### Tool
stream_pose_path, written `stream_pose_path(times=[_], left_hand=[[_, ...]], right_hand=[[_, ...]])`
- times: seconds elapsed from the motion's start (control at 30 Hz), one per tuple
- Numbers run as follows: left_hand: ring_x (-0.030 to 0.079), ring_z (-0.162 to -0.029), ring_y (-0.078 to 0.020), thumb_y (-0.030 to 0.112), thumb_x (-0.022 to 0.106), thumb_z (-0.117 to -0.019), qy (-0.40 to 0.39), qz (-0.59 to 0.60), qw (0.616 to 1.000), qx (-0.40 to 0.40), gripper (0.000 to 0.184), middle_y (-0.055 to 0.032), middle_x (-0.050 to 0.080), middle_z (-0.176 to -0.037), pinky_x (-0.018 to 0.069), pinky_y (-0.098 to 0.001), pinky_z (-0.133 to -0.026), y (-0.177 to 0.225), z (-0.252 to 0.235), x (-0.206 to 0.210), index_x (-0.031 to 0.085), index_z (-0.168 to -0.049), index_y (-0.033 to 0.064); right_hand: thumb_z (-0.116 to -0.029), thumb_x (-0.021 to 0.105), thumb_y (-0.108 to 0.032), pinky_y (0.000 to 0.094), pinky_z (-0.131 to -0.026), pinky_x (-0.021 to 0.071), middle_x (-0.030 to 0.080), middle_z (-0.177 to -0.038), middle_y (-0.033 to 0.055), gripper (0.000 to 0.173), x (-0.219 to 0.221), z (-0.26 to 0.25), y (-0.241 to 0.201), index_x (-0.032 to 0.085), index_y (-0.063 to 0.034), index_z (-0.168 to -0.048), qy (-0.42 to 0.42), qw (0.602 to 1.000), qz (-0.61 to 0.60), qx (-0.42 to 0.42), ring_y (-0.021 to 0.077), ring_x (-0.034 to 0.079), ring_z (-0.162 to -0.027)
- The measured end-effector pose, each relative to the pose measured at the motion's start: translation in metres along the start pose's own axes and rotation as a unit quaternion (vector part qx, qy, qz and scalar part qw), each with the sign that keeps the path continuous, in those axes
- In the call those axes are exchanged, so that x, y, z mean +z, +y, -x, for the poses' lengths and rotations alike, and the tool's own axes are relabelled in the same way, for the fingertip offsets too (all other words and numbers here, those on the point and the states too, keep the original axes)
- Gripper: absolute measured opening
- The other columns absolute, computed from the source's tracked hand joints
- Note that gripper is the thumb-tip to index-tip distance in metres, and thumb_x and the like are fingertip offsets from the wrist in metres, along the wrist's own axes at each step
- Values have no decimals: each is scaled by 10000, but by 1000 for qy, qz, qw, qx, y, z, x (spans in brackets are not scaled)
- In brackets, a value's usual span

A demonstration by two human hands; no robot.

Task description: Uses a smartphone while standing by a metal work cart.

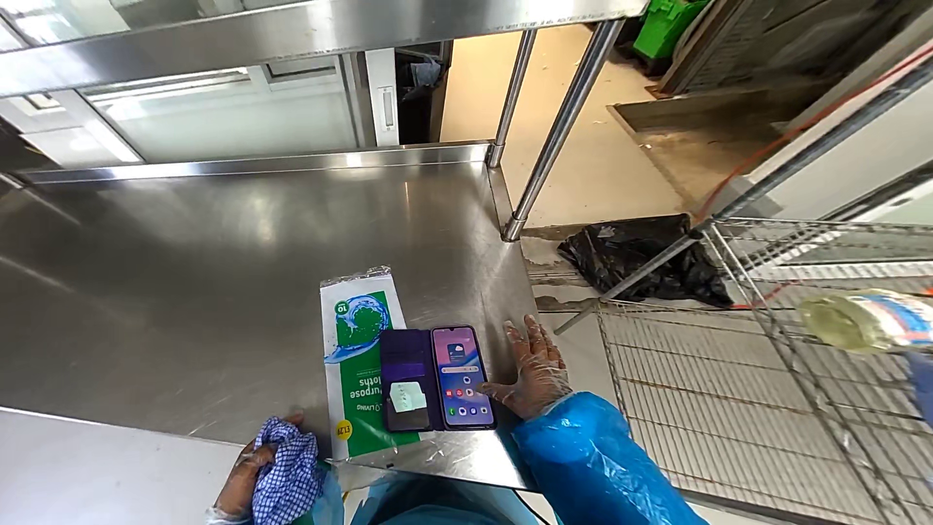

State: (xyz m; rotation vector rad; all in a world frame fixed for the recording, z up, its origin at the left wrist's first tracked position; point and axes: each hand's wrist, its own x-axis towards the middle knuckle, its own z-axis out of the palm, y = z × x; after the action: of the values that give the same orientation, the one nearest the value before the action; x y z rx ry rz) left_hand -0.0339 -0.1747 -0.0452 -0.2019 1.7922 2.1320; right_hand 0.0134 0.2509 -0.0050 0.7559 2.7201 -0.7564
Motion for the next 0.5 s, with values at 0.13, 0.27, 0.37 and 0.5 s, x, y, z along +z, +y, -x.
stream_pose_path(times=[0.13,0.27,0.37,0.5], left_hand=[[705,-915,-34,30,418,-808,-23,-8,1000,3,368,25,763,-992,576,-237,-828,-5,-5,-7,675,-1067,77],[721,-917,-81,34,478,-803,-41,24,999,-1,376,-32,765,-1014,589,-276,-836,-19,-11,-22,690,-1113,39],[721,-957,-114,59,510,-804,-60,31,998,-3,405,-65,757,-1058,587,-299,-863,-27,-17,-31,672,-1172,10],[717,-949,-85,80,499,-804,-54,18,998,4,383,-28,764,-1050,583,-274,-849,-19,-13,-22,703,-1128,64]], right_hand=[[-710,921,-468,572,-1259,111,42,-1716,215,1172,-1,-1,0,288,-89,-1620,-9,1000,1,9,398,45,-1589],[-682,951,-388,614,-1227,209,158,-1685,267,1113,0,5,6,386,-20,-1567,79,994,-60,-46,460,179,-1552],[-682,953,-370,625,-1212,235,191,-1674,276,1058,-3,6,8,440,-9,-1534,108,990,-72,-60,476,218,-1536],[-711,938,-353,637,-1202,251,206,-1666,288,995,-2,5,8,469,25,-1503,134,985,-80,-69,490,236,-1526]])
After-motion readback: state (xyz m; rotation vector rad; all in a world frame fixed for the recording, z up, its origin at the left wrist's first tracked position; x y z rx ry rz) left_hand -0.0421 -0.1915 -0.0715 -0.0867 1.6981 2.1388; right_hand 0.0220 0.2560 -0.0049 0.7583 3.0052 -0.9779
